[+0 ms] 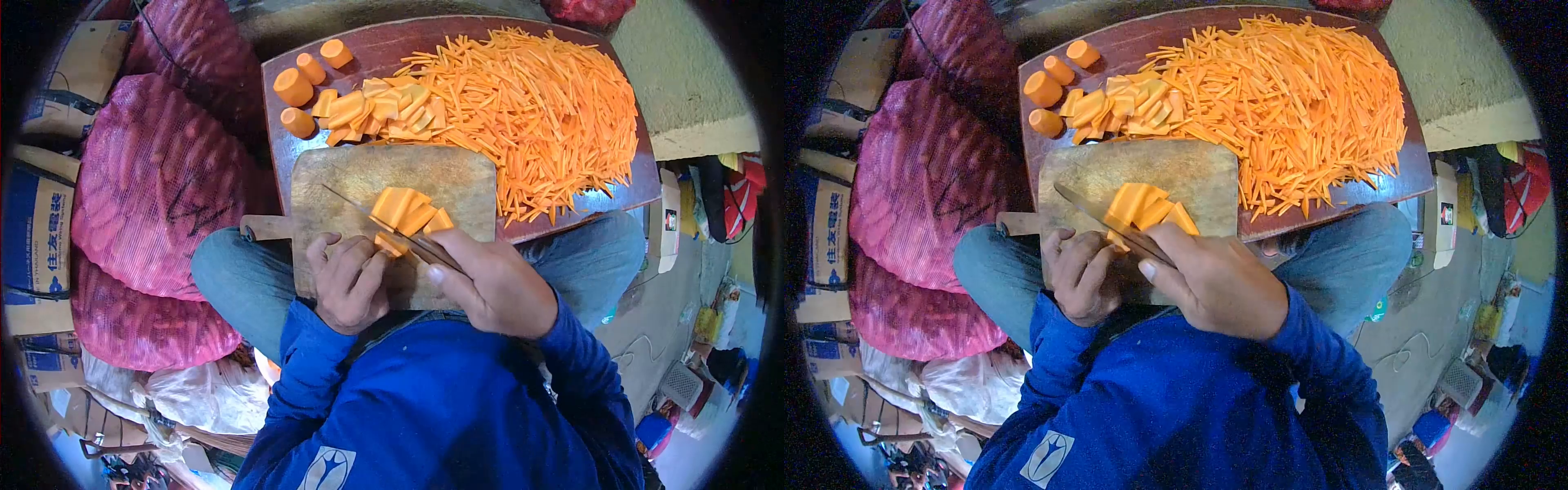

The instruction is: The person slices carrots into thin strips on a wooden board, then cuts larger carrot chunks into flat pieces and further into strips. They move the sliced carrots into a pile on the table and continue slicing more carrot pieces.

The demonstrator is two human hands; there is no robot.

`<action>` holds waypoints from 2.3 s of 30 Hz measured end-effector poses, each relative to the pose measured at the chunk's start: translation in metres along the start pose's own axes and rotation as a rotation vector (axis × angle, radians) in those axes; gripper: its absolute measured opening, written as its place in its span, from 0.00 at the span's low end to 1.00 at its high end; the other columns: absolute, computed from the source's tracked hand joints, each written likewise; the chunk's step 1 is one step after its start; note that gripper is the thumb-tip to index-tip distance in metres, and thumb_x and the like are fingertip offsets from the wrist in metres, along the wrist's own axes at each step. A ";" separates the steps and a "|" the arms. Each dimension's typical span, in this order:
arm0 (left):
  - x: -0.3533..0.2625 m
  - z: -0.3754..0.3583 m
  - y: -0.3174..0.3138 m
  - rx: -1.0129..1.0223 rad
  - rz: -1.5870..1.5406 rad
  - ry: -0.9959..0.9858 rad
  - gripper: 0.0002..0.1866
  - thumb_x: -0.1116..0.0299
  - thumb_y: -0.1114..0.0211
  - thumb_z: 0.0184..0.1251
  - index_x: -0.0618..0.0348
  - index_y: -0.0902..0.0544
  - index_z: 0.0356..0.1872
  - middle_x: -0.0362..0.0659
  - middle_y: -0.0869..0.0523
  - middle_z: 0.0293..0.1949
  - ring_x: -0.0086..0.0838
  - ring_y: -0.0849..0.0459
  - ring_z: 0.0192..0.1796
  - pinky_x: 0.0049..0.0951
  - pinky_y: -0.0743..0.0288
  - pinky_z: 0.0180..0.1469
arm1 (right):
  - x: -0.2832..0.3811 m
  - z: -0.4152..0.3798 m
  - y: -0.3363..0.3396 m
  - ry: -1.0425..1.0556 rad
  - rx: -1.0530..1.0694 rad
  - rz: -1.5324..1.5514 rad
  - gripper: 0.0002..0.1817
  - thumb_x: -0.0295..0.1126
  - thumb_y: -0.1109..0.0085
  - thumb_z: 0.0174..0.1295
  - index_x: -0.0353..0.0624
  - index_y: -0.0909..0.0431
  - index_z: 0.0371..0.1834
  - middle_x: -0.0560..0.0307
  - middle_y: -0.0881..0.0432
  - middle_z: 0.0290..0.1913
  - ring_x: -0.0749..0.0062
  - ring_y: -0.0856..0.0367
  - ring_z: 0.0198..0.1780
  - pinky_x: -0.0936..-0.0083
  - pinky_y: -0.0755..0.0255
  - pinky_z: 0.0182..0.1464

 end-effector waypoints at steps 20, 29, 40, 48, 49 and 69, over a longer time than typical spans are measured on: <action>0.001 -0.006 0.000 -0.031 -0.042 -0.079 0.27 0.68 0.29 0.39 0.65 0.11 0.47 0.49 0.12 0.41 0.43 0.11 0.44 0.53 0.30 0.56 | 0.026 -0.046 -0.003 -0.048 0.085 -0.150 0.19 0.39 0.37 0.77 0.38 0.30 0.59 0.36 0.13 0.35 0.36 0.12 0.33 0.47 0.19 0.32; -0.006 0.000 0.000 -0.036 0.009 -0.029 0.24 0.71 0.29 0.38 0.64 0.11 0.44 0.47 0.10 0.43 0.39 0.10 0.44 0.48 0.33 0.55 | 0.006 -0.014 -0.023 -0.036 0.089 -0.202 0.16 0.42 0.41 0.80 0.40 0.31 0.49 0.38 0.14 0.31 0.34 0.13 0.32 0.44 0.19 0.33; -0.003 -0.003 0.000 -0.054 0.045 0.001 0.21 0.79 0.30 0.45 0.60 0.11 0.46 0.45 0.10 0.43 0.35 0.11 0.41 0.46 0.32 0.55 | -0.006 -0.005 -0.015 -0.027 0.058 -0.062 0.17 0.40 0.41 0.80 0.38 0.29 0.57 0.31 0.15 0.34 0.28 0.14 0.36 0.39 0.22 0.38; -0.003 -0.003 0.003 0.008 0.037 -0.054 0.24 0.71 0.31 0.45 0.62 0.10 0.48 0.48 0.09 0.45 0.36 0.10 0.44 0.48 0.32 0.55 | 0.022 -0.035 0.001 -0.003 0.075 -0.085 0.19 0.40 0.39 0.79 0.37 0.29 0.61 0.33 0.13 0.38 0.31 0.13 0.36 0.42 0.21 0.37; -0.003 -0.004 0.003 0.005 0.047 -0.079 0.24 0.70 0.31 0.45 0.63 0.10 0.49 0.48 0.09 0.45 0.36 0.10 0.44 0.49 0.32 0.55 | 0.022 -0.037 0.002 -0.022 0.088 -0.101 0.20 0.40 0.38 0.78 0.38 0.29 0.61 0.33 0.12 0.38 0.31 0.13 0.36 0.43 0.20 0.37; -0.007 -0.002 0.002 -0.038 0.053 -0.053 0.22 0.79 0.30 0.43 0.64 0.12 0.46 0.49 0.10 0.44 0.39 0.10 0.41 0.45 0.30 0.54 | 0.000 -0.010 -0.025 0.011 0.123 -0.197 0.15 0.36 0.39 0.78 0.39 0.27 0.58 0.33 0.14 0.35 0.32 0.13 0.37 0.43 0.22 0.37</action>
Point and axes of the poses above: each hand's wrist, its own z-axis towards the middle knuckle, its own y-axis out of the back of the hand, x = y × z, the point moved 6 cm from there along z, towards the middle knuckle
